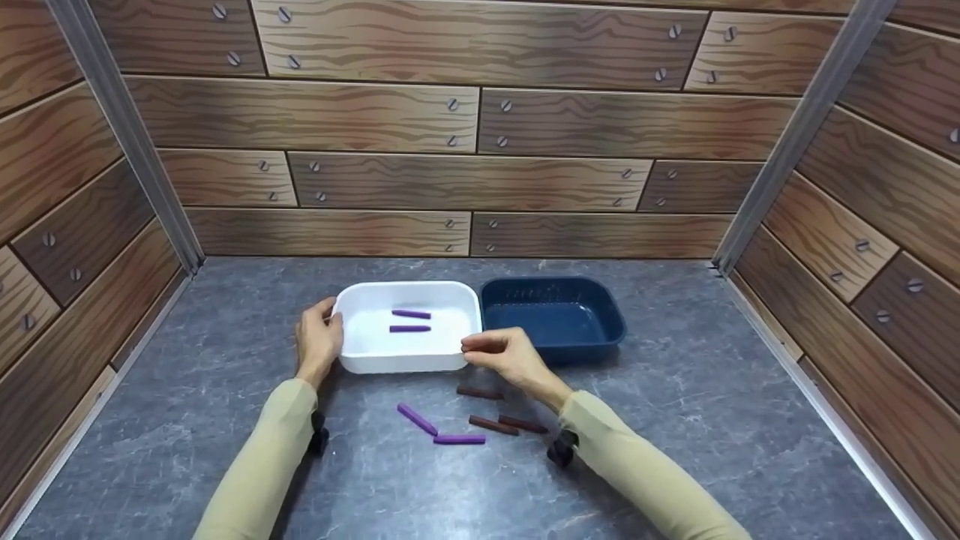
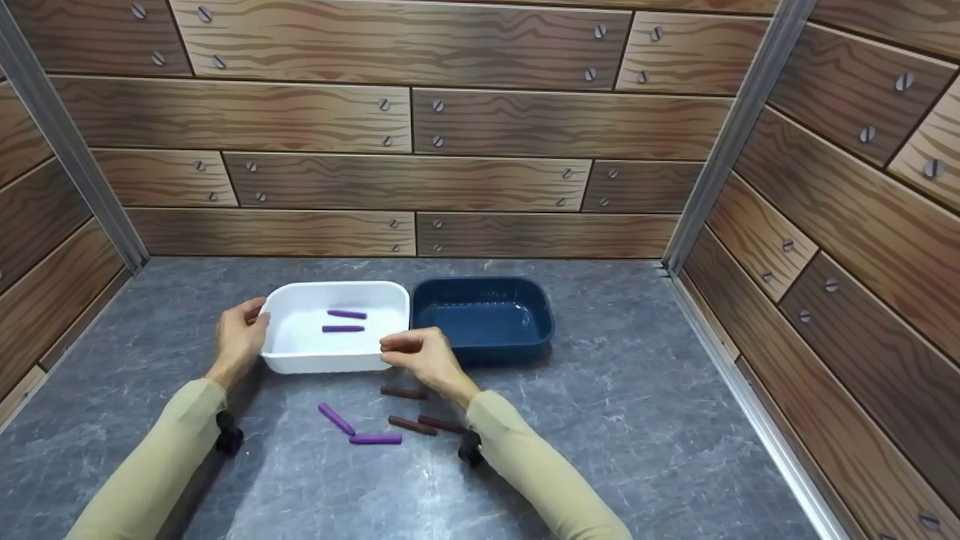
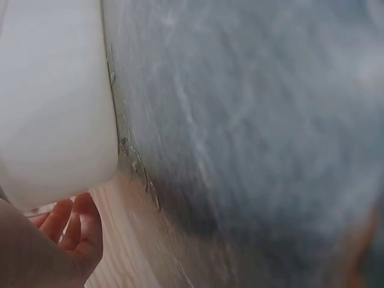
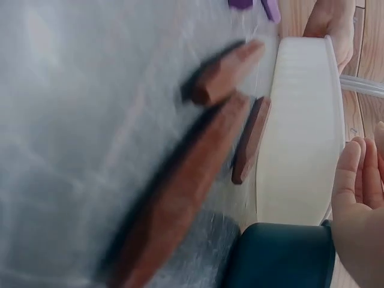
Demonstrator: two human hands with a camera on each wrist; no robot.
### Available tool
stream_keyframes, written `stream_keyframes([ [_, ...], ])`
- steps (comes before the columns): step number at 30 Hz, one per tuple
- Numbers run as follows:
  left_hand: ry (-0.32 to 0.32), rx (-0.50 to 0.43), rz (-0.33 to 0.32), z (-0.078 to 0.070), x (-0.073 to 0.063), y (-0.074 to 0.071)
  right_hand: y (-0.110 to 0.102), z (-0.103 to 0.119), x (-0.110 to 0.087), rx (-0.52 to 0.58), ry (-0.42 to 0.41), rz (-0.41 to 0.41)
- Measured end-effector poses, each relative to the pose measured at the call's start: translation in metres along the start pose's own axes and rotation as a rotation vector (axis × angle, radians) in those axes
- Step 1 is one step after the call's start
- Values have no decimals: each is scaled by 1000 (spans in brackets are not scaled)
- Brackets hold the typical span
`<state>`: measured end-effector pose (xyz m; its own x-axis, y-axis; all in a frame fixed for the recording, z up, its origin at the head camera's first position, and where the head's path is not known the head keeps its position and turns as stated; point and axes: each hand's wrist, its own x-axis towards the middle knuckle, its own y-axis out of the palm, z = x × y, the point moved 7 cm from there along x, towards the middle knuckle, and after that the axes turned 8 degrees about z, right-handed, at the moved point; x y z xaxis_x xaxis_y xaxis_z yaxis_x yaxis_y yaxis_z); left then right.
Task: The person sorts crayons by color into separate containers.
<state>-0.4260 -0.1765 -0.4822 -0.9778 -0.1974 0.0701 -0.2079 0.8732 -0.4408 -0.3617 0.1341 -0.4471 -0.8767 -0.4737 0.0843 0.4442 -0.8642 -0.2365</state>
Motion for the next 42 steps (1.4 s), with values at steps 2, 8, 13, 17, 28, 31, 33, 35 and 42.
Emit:
stream_keyframes([
  [2,3,2,0,-1,0,0,0,-1,-4,9,2,-3],
  [8,7,-5,-3,0,0,0,6,-3,-16,-9,11,41],
  [13,10,1,0,-1,-1,-1,13,-7,-27,-81,44,104],
  [17,7,8,3,-3,0,-2,18,-22,-32,-135,63,143],
  [28,-11,6,5,0,-1,-1,30,-45,-47,-195,106,269],
  [31,-6,1,0,0,-2,-1,33,-45,-50,-176,108,284],
  [33,-4,-4,2,1,-2,-1,34,-46,-51,-180,107,284],
  [35,-7,-12,6,1,-1,0,36,-47,-51,-195,102,288],
  [42,-26,-11,7,2,0,0,41,-45,-51,-339,64,281],
])
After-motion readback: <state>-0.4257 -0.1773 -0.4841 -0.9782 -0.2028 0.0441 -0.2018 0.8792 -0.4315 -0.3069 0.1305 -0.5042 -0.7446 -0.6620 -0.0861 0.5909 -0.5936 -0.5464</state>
